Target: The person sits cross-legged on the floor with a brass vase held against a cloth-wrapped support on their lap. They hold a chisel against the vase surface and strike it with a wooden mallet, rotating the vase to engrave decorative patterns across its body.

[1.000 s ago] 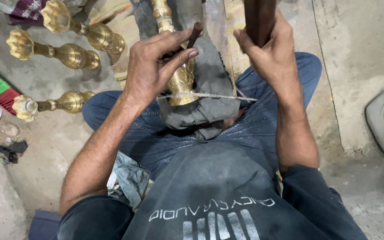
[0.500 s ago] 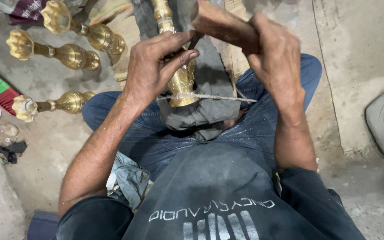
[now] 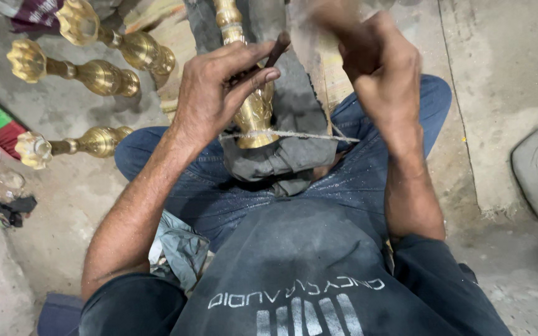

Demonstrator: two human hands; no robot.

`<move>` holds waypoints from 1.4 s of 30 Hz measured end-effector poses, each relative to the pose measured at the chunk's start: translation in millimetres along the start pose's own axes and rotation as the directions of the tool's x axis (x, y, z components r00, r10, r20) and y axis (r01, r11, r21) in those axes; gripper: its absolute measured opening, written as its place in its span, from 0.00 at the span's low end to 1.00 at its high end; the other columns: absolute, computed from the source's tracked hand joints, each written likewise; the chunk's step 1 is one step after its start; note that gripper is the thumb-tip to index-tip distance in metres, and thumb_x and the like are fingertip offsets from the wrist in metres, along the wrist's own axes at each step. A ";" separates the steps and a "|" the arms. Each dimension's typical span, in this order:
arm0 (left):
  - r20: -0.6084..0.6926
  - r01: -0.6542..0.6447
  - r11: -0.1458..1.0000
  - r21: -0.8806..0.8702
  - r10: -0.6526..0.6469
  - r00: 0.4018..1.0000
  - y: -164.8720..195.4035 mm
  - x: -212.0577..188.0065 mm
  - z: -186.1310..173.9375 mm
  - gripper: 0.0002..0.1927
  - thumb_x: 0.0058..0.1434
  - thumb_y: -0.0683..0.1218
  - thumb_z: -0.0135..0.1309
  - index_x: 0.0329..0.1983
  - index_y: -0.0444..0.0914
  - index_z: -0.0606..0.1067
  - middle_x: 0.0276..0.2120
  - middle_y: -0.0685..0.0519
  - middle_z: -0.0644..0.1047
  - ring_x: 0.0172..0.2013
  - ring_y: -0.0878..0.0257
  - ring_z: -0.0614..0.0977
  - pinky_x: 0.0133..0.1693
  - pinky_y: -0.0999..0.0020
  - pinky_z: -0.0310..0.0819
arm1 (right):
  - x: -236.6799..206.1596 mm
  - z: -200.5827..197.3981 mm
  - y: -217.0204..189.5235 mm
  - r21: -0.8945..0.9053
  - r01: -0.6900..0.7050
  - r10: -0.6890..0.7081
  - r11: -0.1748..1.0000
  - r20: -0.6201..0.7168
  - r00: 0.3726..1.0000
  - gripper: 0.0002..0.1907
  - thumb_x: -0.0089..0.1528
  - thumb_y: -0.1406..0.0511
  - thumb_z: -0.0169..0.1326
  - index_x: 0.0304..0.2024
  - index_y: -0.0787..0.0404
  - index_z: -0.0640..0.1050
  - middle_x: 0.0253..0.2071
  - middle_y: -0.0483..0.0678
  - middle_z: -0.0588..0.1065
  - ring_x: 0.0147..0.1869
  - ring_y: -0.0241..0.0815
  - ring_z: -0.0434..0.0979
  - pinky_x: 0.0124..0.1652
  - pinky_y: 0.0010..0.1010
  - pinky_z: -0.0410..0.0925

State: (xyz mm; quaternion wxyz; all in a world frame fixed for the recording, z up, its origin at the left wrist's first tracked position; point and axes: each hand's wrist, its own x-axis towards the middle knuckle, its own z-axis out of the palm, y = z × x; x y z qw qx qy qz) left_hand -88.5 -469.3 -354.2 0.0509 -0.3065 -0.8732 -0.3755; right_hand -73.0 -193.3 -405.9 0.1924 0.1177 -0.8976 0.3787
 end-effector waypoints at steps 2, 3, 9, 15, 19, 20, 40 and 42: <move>0.017 0.017 1.000 -0.025 -0.017 1.000 1.7 -0.1 -0.4 0.18 0.71 0.48 0.64 0.60 0.38 0.79 0.38 0.50 0.81 0.39 0.60 0.87 0.39 0.65 0.79 | -2.5 0.0 0.3 0.434 -0.228 0.197 0.872 0.115 0.974 0.13 0.64 0.73 0.61 0.48 0.67 0.71 0.33 0.53 0.75 0.36 0.54 0.78 0.37 0.40 0.71; 0.008 0.002 1.000 -0.002 -0.002 1.000 2.4 -0.5 -0.1 0.18 0.70 0.48 0.64 0.60 0.38 0.79 0.39 0.50 0.81 0.38 0.60 0.86 0.39 0.64 0.79 | -3.4 0.5 0.5 0.224 -0.120 0.112 0.967 0.048 0.993 0.13 0.64 0.74 0.61 0.48 0.66 0.72 0.34 0.53 0.76 0.39 0.52 0.78 0.39 0.39 0.71; 0.022 0.033 0.999 0.016 -0.034 0.999 3.9 -0.7 1.9 0.18 0.69 0.47 0.65 0.60 0.38 0.79 0.37 0.49 0.82 0.34 0.59 0.85 0.36 0.63 0.77 | -8.0 3.7 1.2 0.239 -0.175 0.165 0.955 0.062 0.984 0.13 0.64 0.72 0.61 0.47 0.63 0.71 0.35 0.49 0.77 0.40 0.49 0.80 0.41 0.39 0.71; 0.021 -0.005 1.000 0.004 0.005 1.000 -2.8 1.6 -2.2 0.18 0.70 0.48 0.64 0.61 0.38 0.79 0.39 0.50 0.82 0.36 0.61 0.85 0.37 0.65 0.78 | -7.2 7.0 -0.5 0.174 -0.094 0.093 0.980 0.018 0.996 0.13 0.65 0.72 0.63 0.48 0.66 0.72 0.36 0.53 0.75 0.41 0.53 0.76 0.43 0.42 0.70; 0.030 -0.028 1.000 0.013 0.027 0.999 -9.8 5.5 -7.8 0.19 0.70 0.48 0.64 0.61 0.38 0.79 0.37 0.50 0.81 0.35 0.61 0.84 0.36 0.63 0.77 | 0.0 9.4 -4.8 0.169 -0.145 0.145 0.975 0.009 0.989 0.12 0.64 0.71 0.63 0.46 0.66 0.72 0.35 0.52 0.75 0.41 0.52 0.75 0.43 0.40 0.69; 0.049 0.002 1.000 0.006 -0.002 0.999 -11.1 5.9 -9.0 0.19 0.70 0.47 0.64 0.61 0.38 0.79 0.35 0.50 0.80 0.33 0.61 0.84 0.35 0.63 0.76 | 2.3 10.2 -6.0 0.384 -0.246 0.248 0.890 0.045 0.968 0.13 0.65 0.71 0.62 0.46 0.67 0.72 0.34 0.53 0.75 0.39 0.53 0.74 0.41 0.40 0.69; 0.086 -0.029 0.999 0.033 0.026 0.996 -19.8 29.6 -21.4 0.18 0.71 0.49 0.64 0.62 0.41 0.78 0.32 0.53 0.77 0.31 0.63 0.81 0.34 0.62 0.73 | 17.1 21.3 -4.8 0.117 0.016 -0.014 0.993 -0.014 1.000 0.12 0.68 0.78 0.60 0.46 0.68 0.69 0.38 0.59 0.77 0.41 0.55 0.79 0.41 0.40 0.71; 0.097 -0.046 0.998 0.041 0.042 0.994 -22.1 32.9 -21.5 0.18 0.71 0.49 0.63 0.62 0.41 0.78 0.32 0.54 0.77 0.31 0.63 0.82 0.34 0.62 0.74 | 15.9 24.3 0.6 0.046 -0.011 0.012 0.999 -0.025 1.000 0.12 0.68 0.77 0.62 0.46 0.67 0.70 0.37 0.58 0.76 0.41 0.53 0.79 0.42 0.39 0.71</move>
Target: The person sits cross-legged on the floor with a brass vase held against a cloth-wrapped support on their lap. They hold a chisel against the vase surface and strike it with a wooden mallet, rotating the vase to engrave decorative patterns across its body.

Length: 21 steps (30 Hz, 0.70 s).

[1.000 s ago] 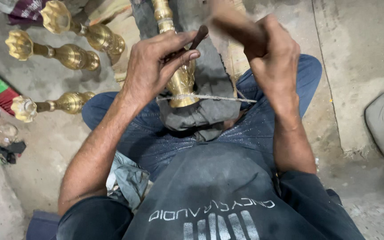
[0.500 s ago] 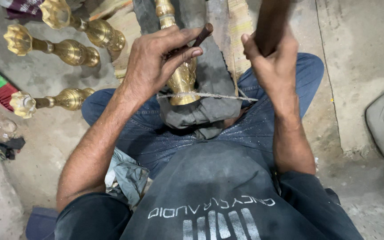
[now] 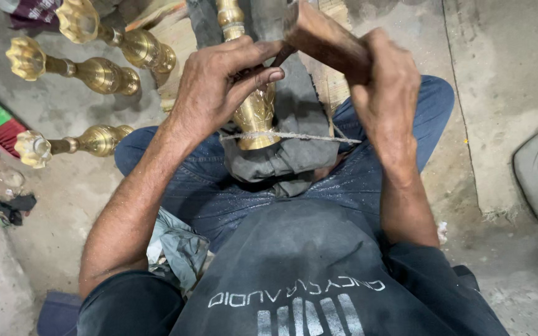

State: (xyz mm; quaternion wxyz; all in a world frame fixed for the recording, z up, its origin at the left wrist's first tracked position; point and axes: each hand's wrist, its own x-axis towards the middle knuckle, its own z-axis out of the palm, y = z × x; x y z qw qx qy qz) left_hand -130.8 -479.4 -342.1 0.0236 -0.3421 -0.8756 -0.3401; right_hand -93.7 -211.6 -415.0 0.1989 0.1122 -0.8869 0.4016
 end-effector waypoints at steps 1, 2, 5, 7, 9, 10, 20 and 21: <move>0.002 -0.002 1.000 -0.002 0.002 1.000 -0.6 0.5 0.1 0.19 0.71 0.49 0.63 0.62 0.41 0.78 0.32 0.53 0.77 0.31 0.63 0.82 0.34 0.62 0.74 | -0.6 1.0 2.2 0.045 -0.050 0.051 0.998 -0.036 0.998 0.12 0.69 0.77 0.62 0.48 0.68 0.70 0.38 0.57 0.76 0.41 0.52 0.80 0.41 0.38 0.71; 0.000 -0.001 1.000 -0.003 0.001 1.000 -1.1 0.9 0.1 0.19 0.71 0.49 0.63 0.62 0.41 0.78 0.32 0.53 0.76 0.31 0.63 0.82 0.34 0.62 0.74 | -1.4 2.1 4.8 0.093 -0.094 0.101 0.991 -0.067 0.993 0.12 0.69 0.77 0.61 0.49 0.68 0.71 0.38 0.56 0.77 0.41 0.50 0.80 0.40 0.37 0.72; 0.022 0.005 1.000 0.020 -0.006 1.000 -2.3 2.0 -0.8 0.18 0.72 0.50 0.63 0.62 0.41 0.79 0.32 0.54 0.77 0.32 0.63 0.82 0.33 0.61 0.73 | -3.9 3.8 10.2 0.066 -0.019 0.016 0.998 0.038 0.999 0.12 0.64 0.79 0.57 0.48 0.69 0.72 0.43 0.56 0.79 0.45 0.48 0.83 0.43 0.35 0.74; 0.017 0.011 0.999 -0.043 -0.011 1.000 -2.9 3.0 -1.3 0.18 0.72 0.50 0.62 0.62 0.41 0.78 0.34 0.53 0.77 0.33 0.64 0.83 0.35 0.63 0.75 | -4.8 5.0 12.9 0.071 -0.006 0.009 0.997 -0.039 0.999 0.12 0.65 0.80 0.55 0.49 0.69 0.72 0.42 0.55 0.79 0.46 0.46 0.84 0.46 0.35 0.74; 0.020 0.014 0.999 -0.051 -0.013 1.000 -3.1 3.4 -2.0 0.19 0.72 0.50 0.62 0.63 0.41 0.78 0.34 0.52 0.77 0.34 0.63 0.83 0.36 0.62 0.75 | -4.6 6.6 15.2 0.122 -0.044 0.046 0.992 -0.018 0.999 0.11 0.67 0.79 0.56 0.50 0.68 0.72 0.42 0.55 0.80 0.45 0.46 0.84 0.45 0.35 0.74; 0.024 0.008 1.000 -0.027 -0.008 1.000 -3.4 3.5 -2.5 0.19 0.72 0.50 0.63 0.62 0.40 0.78 0.34 0.52 0.77 0.34 0.61 0.82 0.36 0.61 0.74 | -4.1 7.6 16.3 0.166 -0.089 0.084 0.982 0.038 0.996 0.11 0.68 0.77 0.59 0.51 0.68 0.72 0.41 0.54 0.80 0.44 0.46 0.84 0.44 0.35 0.74; 0.030 -0.008 0.999 -0.031 0.009 1.000 -12.8 16.4 -11.0 0.19 0.71 0.50 0.63 0.62 0.39 0.78 0.33 0.51 0.77 0.33 0.58 0.81 0.36 0.60 0.74 | 11.7 10.9 7.4 -0.105 0.011 -0.017 0.994 -0.051 0.999 0.13 0.64 0.77 0.60 0.48 0.67 0.72 0.40 0.56 0.78 0.46 0.52 0.81 0.47 0.40 0.72; 0.040 0.003 0.999 -0.037 -0.002 0.999 -13.5 16.1 -12.0 0.19 0.71 0.50 0.63 0.62 0.39 0.78 0.33 0.50 0.77 0.33 0.58 0.81 0.36 0.60 0.73 | 12.8 10.7 5.5 0.032 -0.103 0.103 0.994 -0.023 0.994 0.14 0.63 0.76 0.60 0.49 0.67 0.72 0.38 0.55 0.77 0.43 0.52 0.79 0.44 0.39 0.71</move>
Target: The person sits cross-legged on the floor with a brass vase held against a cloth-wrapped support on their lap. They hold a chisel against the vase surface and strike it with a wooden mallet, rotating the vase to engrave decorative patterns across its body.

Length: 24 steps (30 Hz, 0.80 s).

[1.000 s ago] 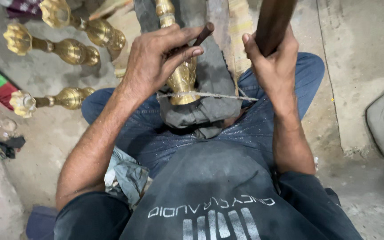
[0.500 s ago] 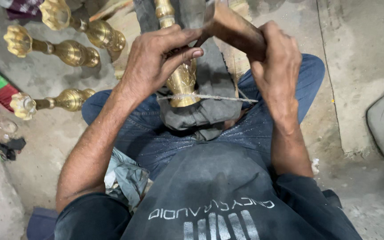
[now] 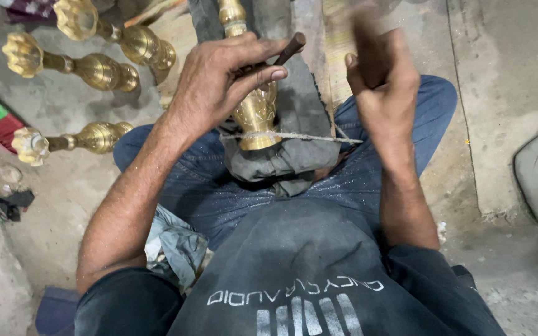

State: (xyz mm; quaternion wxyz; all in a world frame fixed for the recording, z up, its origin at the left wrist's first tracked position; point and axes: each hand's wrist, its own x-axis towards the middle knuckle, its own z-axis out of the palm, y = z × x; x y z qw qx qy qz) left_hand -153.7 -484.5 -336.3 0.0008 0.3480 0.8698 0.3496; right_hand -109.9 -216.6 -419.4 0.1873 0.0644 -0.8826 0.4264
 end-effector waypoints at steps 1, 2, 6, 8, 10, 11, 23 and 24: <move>0.009 0.008 1.000 -0.005 -0.008 1.000 -1.2 -0.1 -1.5 0.19 0.72 0.49 0.63 0.62 0.39 0.78 0.34 0.50 0.77 0.33 0.58 0.81 0.36 0.60 0.73 | 0.3 0.0 -1.6 0.132 -0.119 0.114 0.984 0.039 0.993 0.16 0.63 0.74 0.61 0.51 0.66 0.71 0.36 0.54 0.76 0.40 0.53 0.78 0.41 0.39 0.70; 0.019 0.008 1.000 -0.009 -0.008 1.000 -2.5 1.0 -2.3 0.18 0.72 0.49 0.63 0.62 0.38 0.78 0.34 0.50 0.76 0.33 0.58 0.81 0.36 0.60 0.73 | 1.3 0.0 -3.0 0.255 -0.237 0.222 0.937 0.089 0.971 0.17 0.63 0.73 0.61 0.52 0.66 0.71 0.34 0.53 0.76 0.37 0.54 0.76 0.37 0.39 0.70; 0.018 0.017 0.999 -0.047 -0.016 1.000 -6.2 3.0 -2.9 0.19 0.72 0.50 0.62 0.62 0.38 0.78 0.35 0.51 0.78 0.34 0.61 0.83 0.37 0.62 0.75 | 2.2 1.2 -0.5 0.009 0.026 -0.026 1.000 -0.008 1.000 0.13 0.67 0.74 0.61 0.51 0.66 0.73 0.42 0.54 0.78 0.46 0.52 0.81 0.46 0.38 0.73; 0.031 0.016 1.000 -0.004 -0.016 0.999 -8.0 4.8 -3.3 0.19 0.71 0.50 0.62 0.61 0.38 0.79 0.34 0.51 0.78 0.33 0.60 0.83 0.36 0.61 0.74 | 2.9 2.1 3.9 0.347 -0.209 0.175 0.914 0.127 0.976 0.12 0.71 0.72 0.62 0.54 0.64 0.74 0.41 0.53 0.79 0.45 0.52 0.81 0.46 0.39 0.74; 0.014 -0.016 0.999 -0.028 0.016 1.000 -10.2 8.9 -2.5 0.19 0.72 0.50 0.62 0.62 0.38 0.78 0.36 0.51 0.78 0.35 0.61 0.83 0.37 0.62 0.76 | 4.2 2.8 8.5 -0.056 0.020 -0.020 0.998 -0.007 1.000 0.12 0.68 0.74 0.62 0.51 0.65 0.73 0.42 0.54 0.79 0.47 0.51 0.81 0.46 0.38 0.73; 0.005 -0.026 0.999 -0.039 0.026 1.000 -11.1 10.2 -2.2 0.18 0.72 0.50 0.62 0.62 0.39 0.78 0.37 0.51 0.79 0.36 0.61 0.84 0.38 0.63 0.77 | 5.7 3.7 10.2 -0.052 0.008 -0.009 0.999 -0.013 1.000 0.12 0.67 0.74 0.62 0.50 0.65 0.73 0.41 0.54 0.79 0.46 0.51 0.81 0.46 0.38 0.73; 0.044 -0.032 0.999 0.008 0.032 0.999 -21.8 23.4 -4.2 0.18 0.72 0.52 0.62 0.60 0.40 0.78 0.39 0.50 0.80 0.38 0.56 0.83 0.40 0.60 0.76 | 14.6 5.8 13.8 -0.307 0.104 -0.104 0.946 0.017 0.994 0.13 0.67 0.74 0.63 0.49 0.66 0.73 0.39 0.53 0.78 0.45 0.50 0.79 0.45 0.38 0.70; 0.059 -0.020 1.000 -0.005 0.020 0.998 -23.6 25.8 -4.9 0.18 0.72 0.51 0.62 0.61 0.40 0.78 0.39 0.50 0.79 0.37 0.56 0.83 0.39 0.59 0.76 | 15.3 6.3 13.8 -0.109 -0.022 0.022 0.994 -0.002 1.000 0.13 0.67 0.72 0.64 0.50 0.66 0.73 0.39 0.52 0.78 0.44 0.50 0.79 0.45 0.38 0.71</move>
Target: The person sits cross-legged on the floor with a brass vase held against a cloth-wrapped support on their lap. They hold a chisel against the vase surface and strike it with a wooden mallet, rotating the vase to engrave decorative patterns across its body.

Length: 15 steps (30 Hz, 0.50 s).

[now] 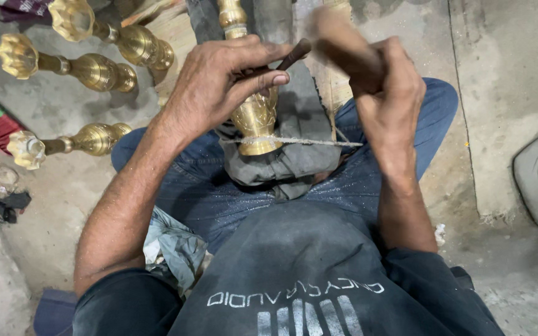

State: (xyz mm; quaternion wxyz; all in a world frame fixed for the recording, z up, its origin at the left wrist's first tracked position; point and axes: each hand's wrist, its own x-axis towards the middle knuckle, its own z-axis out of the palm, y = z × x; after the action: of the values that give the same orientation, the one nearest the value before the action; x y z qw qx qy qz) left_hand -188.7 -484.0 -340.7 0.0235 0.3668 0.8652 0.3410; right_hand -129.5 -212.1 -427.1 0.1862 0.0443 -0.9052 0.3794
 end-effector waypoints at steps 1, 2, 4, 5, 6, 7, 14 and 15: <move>0.014 0.018 1.000 -0.015 -0.018 1.000 -1.2 1.6 -1.2 0.19 0.71 0.51 0.62 0.61 0.40 0.78 0.38 0.49 0.79 0.37 0.56 0.83 0.38 0.59 0.76 | 1.0 0.5 -0.5 0.205 -0.126 0.123 0.971 0.031 0.992 0.14 0.68 0.71 0.64 0.51 0.66 0.73 0.39 0.52 0.78 0.44 0.50 0.79 0.45 0.39 0.72; 0.028 0.044 0.998 -0.034 -0.043 0.999 -1.2 0.5 -1.0 0.19 0.71 0.51 0.62 0.61 0.40 0.79 0.38 0.49 0.79 0.36 0.56 0.83 0.38 0.59 0.75 | 1.8 1.4 -0.9 0.395 -0.254 0.235 0.883 0.098 0.967 0.14 0.69 0.70 0.64 0.51 0.66 0.72 0.39 0.51 0.78 0.43 0.50 0.79 0.45 0.39 0.72; -0.003 -0.026 1.000 0.010 0.026 1.000 -2.6 1.2 -1.2 0.18 0.72 0.51 0.62 0.61 0.40 0.78 0.41 0.49 0.80 0.39 0.54 0.84 0.41 0.58 0.76 | 3.3 3.6 -1.5 0.009 -0.033 0.033 0.999 0.025 0.999 0.13 0.66 0.73 0.64 0.49 0.66 0.73 0.38 0.54 0.76 0.44 0.51 0.77 0.46 0.39 0.70; -0.015 -0.069 0.997 0.037 0.070 0.997 -4.7 3.0 -1.9 0.17 0.73 0.51 0.62 0.61 0.39 0.78 0.43 0.49 0.81 0.41 0.54 0.84 0.43 0.58 0.77 | 3.8 5.2 -1.4 -0.190 0.079 -0.078 0.979 0.015 0.997 0.13 0.65 0.74 0.63 0.48 0.67 0.73 0.37 0.55 0.76 0.44 0.51 0.77 0.46 0.39 0.68; 0.002 -0.036 0.999 0.005 0.036 0.999 -6.8 4.5 -2.1 0.18 0.72 0.51 0.62 0.61 0.40 0.78 0.42 0.49 0.80 0.40 0.55 0.84 0.42 0.58 0.77 | 4.2 7.1 -1.4 0.043 -0.006 0.007 0.999 -0.023 1.000 0.13 0.65 0.73 0.62 0.48 0.67 0.72 0.37 0.54 0.76 0.42 0.51 0.77 0.45 0.39 0.69; 0.020 0.005 1.000 -0.028 -0.005 1.000 -8.6 5.1 -2.1 0.18 0.72 0.51 0.62 0.61 0.40 0.78 0.41 0.49 0.80 0.39 0.55 0.84 0.41 0.59 0.78 | 4.5 9.3 -1.2 0.279 -0.086 0.099 0.956 -0.031 0.995 0.14 0.65 0.73 0.62 0.49 0.67 0.71 0.37 0.53 0.76 0.41 0.51 0.78 0.44 0.40 0.69; 0.022 -0.042 0.999 0.031 0.042 0.999 -22.8 10.2 -0.7 0.19 0.71 0.53 0.61 0.61 0.42 0.79 0.41 0.51 0.82 0.39 0.57 0.84 0.40 0.58 0.77 | 6.1 23.5 3.5 0.466 -0.219 0.277 0.857 -0.060 0.959 0.11 0.71 0.71 0.63 0.50 0.65 0.73 0.40 0.50 0.77 0.44 0.47 0.78 0.47 0.38 0.71; 0.031 -0.030 0.999 0.028 0.029 0.999 -24.0 10.0 0.0 0.20 0.70 0.53 0.61 0.61 0.42 0.79 0.41 0.51 0.82 0.38 0.57 0.84 0.39 0.58 0.77 | 6.5 24.5 4.4 0.246 -0.132 0.157 0.960 -0.087 0.984 0.11 0.68 0.72 0.62 0.49 0.65 0.73 0.40 0.51 0.77 0.44 0.47 0.77 0.47 0.38 0.70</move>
State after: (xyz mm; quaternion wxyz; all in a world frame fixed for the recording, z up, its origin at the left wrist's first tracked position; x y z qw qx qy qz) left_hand -210.8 -489.5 -353.2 0.0265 0.3850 0.8641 0.3231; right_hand -144.0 -225.8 -443.4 0.1990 -0.0199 -0.8427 0.5000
